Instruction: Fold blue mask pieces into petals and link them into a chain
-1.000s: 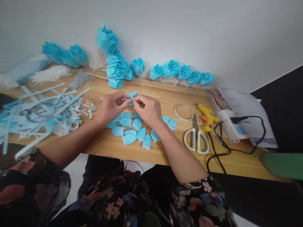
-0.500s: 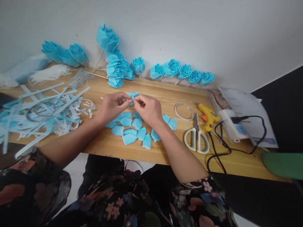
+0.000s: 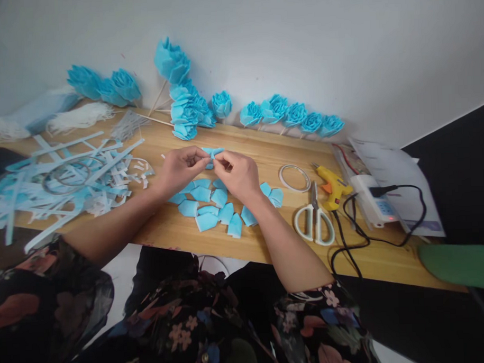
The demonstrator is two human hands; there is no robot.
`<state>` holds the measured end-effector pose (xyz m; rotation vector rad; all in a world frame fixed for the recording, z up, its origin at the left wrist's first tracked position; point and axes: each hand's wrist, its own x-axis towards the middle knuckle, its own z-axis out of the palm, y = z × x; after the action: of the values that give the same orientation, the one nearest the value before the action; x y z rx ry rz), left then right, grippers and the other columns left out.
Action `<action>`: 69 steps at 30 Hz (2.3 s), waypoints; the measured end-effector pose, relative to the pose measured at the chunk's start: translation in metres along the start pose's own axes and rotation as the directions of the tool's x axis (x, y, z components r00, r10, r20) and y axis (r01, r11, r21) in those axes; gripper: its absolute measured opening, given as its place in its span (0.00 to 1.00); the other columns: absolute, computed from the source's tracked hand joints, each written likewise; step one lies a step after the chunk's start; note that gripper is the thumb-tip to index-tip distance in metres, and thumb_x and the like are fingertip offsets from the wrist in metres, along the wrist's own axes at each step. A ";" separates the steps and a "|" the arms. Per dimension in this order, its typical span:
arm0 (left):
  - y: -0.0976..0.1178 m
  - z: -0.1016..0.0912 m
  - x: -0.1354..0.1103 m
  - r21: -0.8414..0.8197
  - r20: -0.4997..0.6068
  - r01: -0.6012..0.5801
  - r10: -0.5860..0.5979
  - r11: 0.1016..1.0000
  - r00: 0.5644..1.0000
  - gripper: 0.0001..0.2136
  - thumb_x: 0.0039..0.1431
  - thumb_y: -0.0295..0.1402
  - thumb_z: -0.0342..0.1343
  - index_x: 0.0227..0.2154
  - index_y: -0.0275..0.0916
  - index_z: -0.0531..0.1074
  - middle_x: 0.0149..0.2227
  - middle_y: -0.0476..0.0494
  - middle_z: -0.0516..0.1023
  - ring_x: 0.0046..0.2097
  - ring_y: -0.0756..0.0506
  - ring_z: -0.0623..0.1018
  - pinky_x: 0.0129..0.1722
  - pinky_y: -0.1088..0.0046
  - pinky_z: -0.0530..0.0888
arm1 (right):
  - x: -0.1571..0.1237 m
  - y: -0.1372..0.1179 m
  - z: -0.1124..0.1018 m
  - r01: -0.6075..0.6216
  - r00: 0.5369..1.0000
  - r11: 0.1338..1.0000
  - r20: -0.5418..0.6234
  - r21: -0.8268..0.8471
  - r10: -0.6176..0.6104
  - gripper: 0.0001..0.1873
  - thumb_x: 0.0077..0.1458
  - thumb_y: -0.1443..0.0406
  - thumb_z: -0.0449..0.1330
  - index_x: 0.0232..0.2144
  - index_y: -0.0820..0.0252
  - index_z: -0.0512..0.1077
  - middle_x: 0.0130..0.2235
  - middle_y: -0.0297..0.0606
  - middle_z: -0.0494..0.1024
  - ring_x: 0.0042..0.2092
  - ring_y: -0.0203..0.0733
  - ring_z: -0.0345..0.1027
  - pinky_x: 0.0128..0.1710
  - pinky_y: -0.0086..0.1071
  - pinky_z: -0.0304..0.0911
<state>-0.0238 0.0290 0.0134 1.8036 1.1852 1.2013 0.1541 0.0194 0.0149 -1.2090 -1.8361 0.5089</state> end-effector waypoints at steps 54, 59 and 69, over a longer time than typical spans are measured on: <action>0.023 -0.027 -0.010 -0.503 0.152 0.302 -0.261 0.810 0.953 0.19 0.54 0.48 0.68 0.32 0.35 0.77 0.34 0.42 0.79 0.32 0.50 0.77 0.32 0.75 0.73 | 0.008 -0.006 -0.005 -0.285 0.959 0.767 0.170 0.575 0.229 0.19 0.46 0.48 0.71 0.28 0.56 0.80 0.31 0.35 0.82 0.31 0.35 0.69 0.34 0.31 0.67; 0.028 -0.016 0.009 -0.496 0.120 0.299 -0.277 0.815 0.953 0.12 0.54 0.40 0.65 0.27 0.36 0.74 0.26 0.47 0.76 0.27 0.52 0.74 0.29 0.77 0.71 | 0.009 -0.004 -0.013 -0.254 0.964 0.818 0.201 0.517 0.172 0.21 0.52 0.45 0.67 0.32 0.57 0.82 0.36 0.38 0.84 0.37 0.39 0.74 0.40 0.33 0.69; 0.037 -0.025 0.028 -0.110 0.300 0.236 -0.194 0.966 0.934 0.08 0.55 0.32 0.62 0.23 0.35 0.75 0.23 0.47 0.77 0.26 0.51 0.73 0.29 0.75 0.69 | 0.015 0.001 -0.024 -0.209 0.978 0.836 0.105 0.508 0.181 0.16 0.51 0.51 0.68 0.33 0.56 0.82 0.35 0.35 0.83 0.37 0.38 0.73 0.40 0.32 0.69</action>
<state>-0.0305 0.0416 0.0643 1.6261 1.0662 0.8440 0.1719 0.0307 0.0334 -1.0115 -1.4792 1.0849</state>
